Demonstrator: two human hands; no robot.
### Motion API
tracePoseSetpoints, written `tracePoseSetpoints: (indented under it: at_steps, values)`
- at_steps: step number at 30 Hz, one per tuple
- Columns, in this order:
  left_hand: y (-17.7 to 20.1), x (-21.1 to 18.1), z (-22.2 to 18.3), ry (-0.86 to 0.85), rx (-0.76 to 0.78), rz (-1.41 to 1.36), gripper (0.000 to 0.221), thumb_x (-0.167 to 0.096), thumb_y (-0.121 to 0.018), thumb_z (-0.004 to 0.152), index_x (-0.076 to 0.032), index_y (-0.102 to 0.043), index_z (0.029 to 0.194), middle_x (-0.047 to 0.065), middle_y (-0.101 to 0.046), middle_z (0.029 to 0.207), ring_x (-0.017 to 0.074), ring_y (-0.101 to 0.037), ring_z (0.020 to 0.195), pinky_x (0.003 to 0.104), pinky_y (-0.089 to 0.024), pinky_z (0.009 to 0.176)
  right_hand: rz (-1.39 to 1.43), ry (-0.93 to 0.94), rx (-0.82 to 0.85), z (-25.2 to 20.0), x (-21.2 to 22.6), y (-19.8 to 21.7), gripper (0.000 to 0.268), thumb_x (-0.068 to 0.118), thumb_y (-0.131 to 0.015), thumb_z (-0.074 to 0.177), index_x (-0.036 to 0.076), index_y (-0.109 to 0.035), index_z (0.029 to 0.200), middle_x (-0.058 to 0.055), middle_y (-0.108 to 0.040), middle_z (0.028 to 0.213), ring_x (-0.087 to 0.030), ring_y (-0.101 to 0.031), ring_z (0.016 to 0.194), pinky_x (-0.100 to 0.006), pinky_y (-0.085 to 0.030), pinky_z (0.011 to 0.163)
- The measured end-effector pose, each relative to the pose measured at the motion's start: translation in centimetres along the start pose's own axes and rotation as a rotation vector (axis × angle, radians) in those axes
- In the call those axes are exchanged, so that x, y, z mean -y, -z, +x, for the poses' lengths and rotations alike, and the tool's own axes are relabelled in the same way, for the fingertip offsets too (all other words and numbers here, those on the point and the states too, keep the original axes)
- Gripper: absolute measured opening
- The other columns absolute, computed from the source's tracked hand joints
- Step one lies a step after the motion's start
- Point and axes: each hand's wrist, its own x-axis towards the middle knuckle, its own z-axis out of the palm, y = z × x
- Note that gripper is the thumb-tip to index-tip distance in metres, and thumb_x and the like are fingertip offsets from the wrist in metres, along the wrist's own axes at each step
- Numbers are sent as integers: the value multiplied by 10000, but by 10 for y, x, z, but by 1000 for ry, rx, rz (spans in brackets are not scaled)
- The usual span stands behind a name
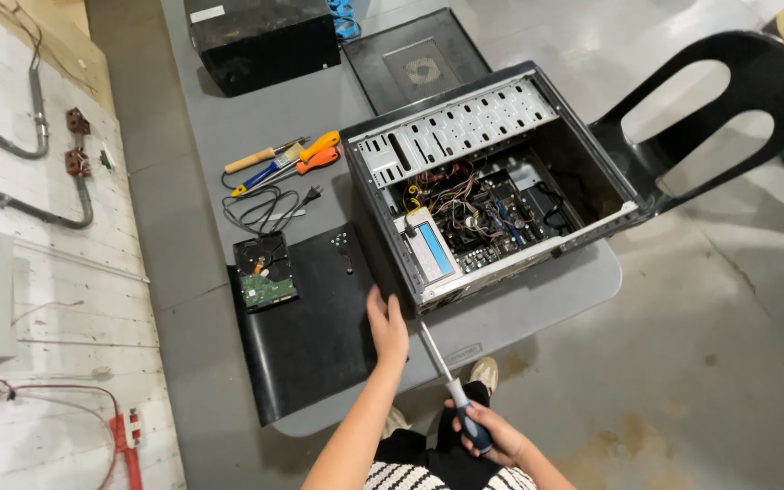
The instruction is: Removing internal components from a desktop computer case using a screwdriver
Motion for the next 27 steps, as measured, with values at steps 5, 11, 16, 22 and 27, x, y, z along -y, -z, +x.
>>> tracePoseSetpoints:
  at_steps: [5, 11, 16, 22, 27]
  values:
    - [-15, -130, -1, -191, 190, 317, 846, -460, -559, 970, -189, -113, 1636, 113, 20, 1737, 296, 39, 1592, 543, -153, 1229, -74, 127, -36, -4, -5, -11, 528, 328, -617, 962, 27, -533, 1387, -137, -564, 895, -166, -520, 481, -242, -389, 335]
    - [-38, -154, 1, 99, 289, 293, 891, -196, -499, 1047, -341, 164, 1624, 5, 54, 1762, 336, -585, 1288, 446, -538, 771, -104, 188, -148, -11, -2, -22, 519, 257, -537, 1011, 57, -455, 1483, -167, -582, 870, -187, -489, 459, -260, -357, 338]
    - [-34, -139, 7, 86, 282, 274, 856, -190, -465, 1055, -322, 161, 1624, 30, 50, 1756, 348, -236, 1565, 492, -409, 1160, -522, 261, -325, -1, -8, -17, 582, 220, -653, 967, 183, -496, 1526, -108, -670, 857, -167, -575, 496, -280, -465, 378]
    - [-35, -127, 15, 28, 272, 254, 876, -196, -493, 1024, -289, 120, 1642, 54, -47, 1755, 316, -281, 1553, 404, -285, 1194, -1521, 243, -850, -3, -22, -43, 698, 466, -642, 924, 282, -357, 1533, -130, -551, 1277, -477, -682, 911, -555, -564, 763]
    - [-14, -40, 29, 102, -46, -288, 699, -431, -582, 949, -103, -432, 1547, 126, -462, 1584, 218, -486, 1432, 331, -420, 1146, -1332, 496, -533, -17, -36, -48, 753, 143, -576, 960, 83, -198, 1609, -183, -449, 1335, -410, -551, 1246, -434, -399, 1121]
